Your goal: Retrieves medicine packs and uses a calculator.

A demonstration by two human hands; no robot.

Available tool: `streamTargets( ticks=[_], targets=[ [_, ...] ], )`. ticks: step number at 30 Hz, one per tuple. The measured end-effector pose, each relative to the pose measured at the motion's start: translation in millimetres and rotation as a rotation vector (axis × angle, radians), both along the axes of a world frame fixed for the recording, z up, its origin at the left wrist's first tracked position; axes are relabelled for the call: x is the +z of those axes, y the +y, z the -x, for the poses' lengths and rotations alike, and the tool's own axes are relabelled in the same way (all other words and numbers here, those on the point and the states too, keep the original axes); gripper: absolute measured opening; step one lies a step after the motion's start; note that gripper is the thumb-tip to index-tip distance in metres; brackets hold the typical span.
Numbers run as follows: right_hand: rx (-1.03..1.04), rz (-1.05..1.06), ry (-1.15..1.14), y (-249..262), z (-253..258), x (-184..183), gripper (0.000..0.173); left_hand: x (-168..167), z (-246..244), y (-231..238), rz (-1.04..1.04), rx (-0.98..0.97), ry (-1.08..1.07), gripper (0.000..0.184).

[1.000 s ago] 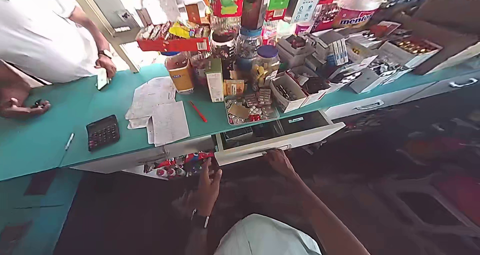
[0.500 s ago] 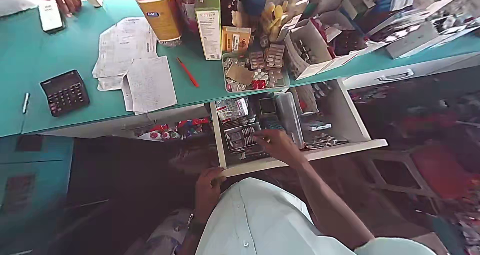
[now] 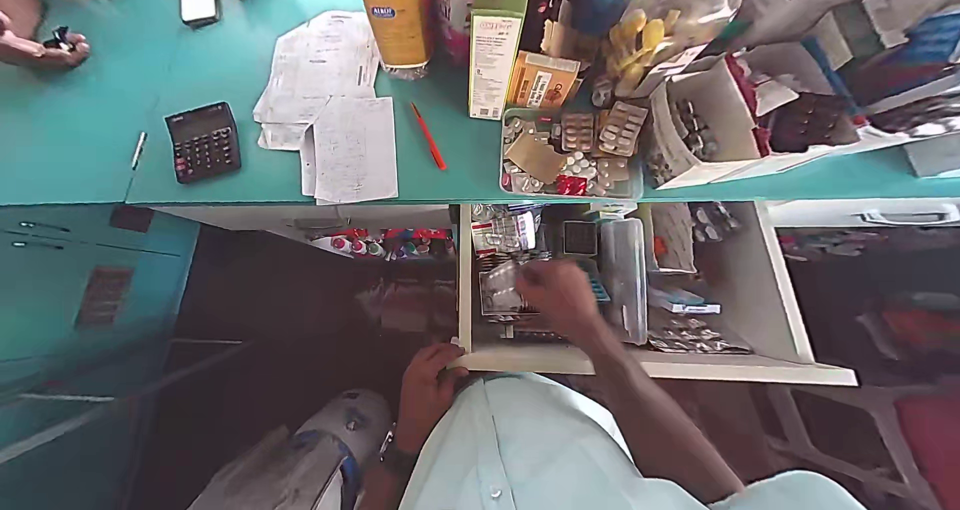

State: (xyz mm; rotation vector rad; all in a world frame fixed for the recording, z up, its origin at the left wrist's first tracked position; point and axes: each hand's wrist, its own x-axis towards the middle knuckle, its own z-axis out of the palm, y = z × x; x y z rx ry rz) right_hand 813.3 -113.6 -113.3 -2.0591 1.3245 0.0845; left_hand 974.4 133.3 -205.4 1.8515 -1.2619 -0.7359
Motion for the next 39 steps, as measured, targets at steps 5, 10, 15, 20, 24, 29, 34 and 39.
streamTargets(
  ticks=[5,10,15,20,24,29,34,39],
  targets=[
    [-0.171,0.342,-0.604,-32.7,95.6,66.6,0.023,8.5,-4.8,-8.5,-0.015,0.009,0.045,0.022],
    [0.139,0.069,-0.976,-33.9,87.9,72.4,0.010,59.4,-0.6,-52.1,0.236,-0.002,0.591,0.047],
    [0.241,-0.298,-1.114,-15.0,28.1,34.1,0.016,78.9,3.8,-76.9,0.367,-0.005,1.022,0.064],
    [0.341,-0.109,-0.570,-38.2,8.6,-2.4,0.024,93.7,-16.4,-63.1,0.477,0.466,0.827,0.034],
    [0.710,-0.166,0.102,-31.1,-29.9,-26.1,0.021,85.9,-33.4,-40.4,0.500,0.564,0.783,0.035],
    [0.846,-0.136,0.445,-8.0,-61.9,-32.7,0.018,83.0,-26.4,-25.5,0.484,0.596,0.799,0.034],
    [0.880,-0.123,0.690,-1.5,-77.2,-60.4,0.024,78.3,-16.0,-12.4,0.507,0.616,0.840,0.034],
    [0.680,-0.069,0.574,6.5,-67.3,-87.5,0.025,75.2,-13.5,7.3,0.511,0.627,0.846,0.033]
  ],
)
